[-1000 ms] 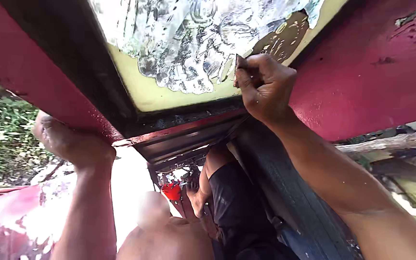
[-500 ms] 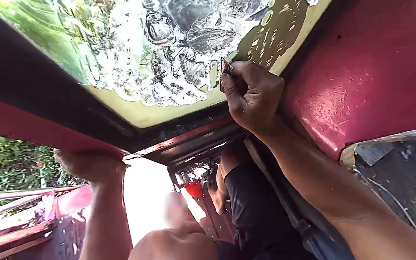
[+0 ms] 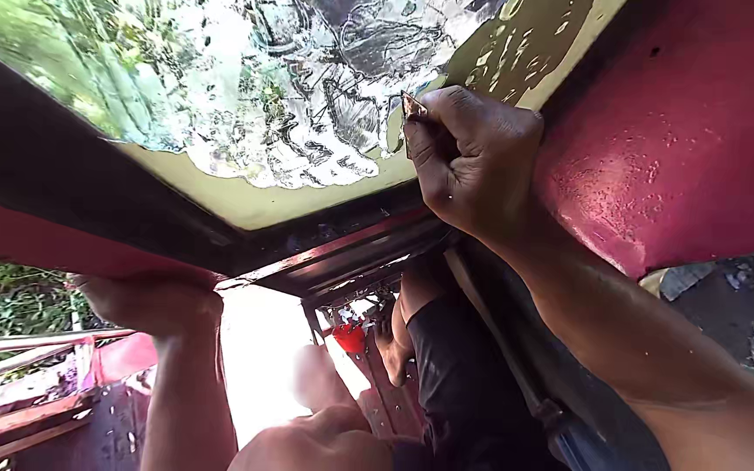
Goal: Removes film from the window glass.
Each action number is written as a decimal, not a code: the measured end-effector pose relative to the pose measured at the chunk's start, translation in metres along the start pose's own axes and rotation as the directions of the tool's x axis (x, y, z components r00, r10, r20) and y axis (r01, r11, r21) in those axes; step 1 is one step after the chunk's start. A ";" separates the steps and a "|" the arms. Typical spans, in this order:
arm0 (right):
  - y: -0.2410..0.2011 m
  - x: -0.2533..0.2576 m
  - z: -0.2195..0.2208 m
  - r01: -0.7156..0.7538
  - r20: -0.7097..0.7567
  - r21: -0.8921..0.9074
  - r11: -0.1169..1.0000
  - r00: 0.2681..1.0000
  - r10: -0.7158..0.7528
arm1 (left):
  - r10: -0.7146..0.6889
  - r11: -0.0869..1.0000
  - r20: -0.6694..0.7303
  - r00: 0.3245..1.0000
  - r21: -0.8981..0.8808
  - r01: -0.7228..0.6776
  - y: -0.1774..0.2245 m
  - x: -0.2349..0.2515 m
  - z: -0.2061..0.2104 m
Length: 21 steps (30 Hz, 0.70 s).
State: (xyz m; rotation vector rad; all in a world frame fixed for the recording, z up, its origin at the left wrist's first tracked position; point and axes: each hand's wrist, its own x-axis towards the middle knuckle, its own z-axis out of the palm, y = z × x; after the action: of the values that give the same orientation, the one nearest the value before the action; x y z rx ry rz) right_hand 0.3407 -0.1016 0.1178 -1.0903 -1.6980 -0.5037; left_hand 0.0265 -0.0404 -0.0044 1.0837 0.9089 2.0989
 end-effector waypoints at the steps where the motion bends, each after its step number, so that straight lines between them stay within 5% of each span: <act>1: 0.000 0.001 -0.001 0.010 0.008 -0.009 1.000 1.000 -0.010 | 0.009 1.000 0.010 1.000 -0.026 -0.008 -0.002 0.000 0.000; 9: 0.002 0.012 -0.012 0.120 0.137 -0.077 0.990 0.985 -0.109 | 0.081 0.988 -0.103 0.991 0.140 -0.066 -0.022 -0.003 -0.001; 21: -0.004 0.042 -0.036 0.362 0.511 -0.161 0.918 0.827 -0.237 | -0.007 0.981 0.104 0.995 -0.191 0.027 -0.009 0.005 -0.004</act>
State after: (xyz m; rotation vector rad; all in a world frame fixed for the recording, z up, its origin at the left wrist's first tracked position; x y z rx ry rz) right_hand 0.3530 -0.1133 0.1705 -1.2006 -2.3237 -0.7062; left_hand 0.0223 -0.0323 -0.0105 1.0682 0.6485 2.0483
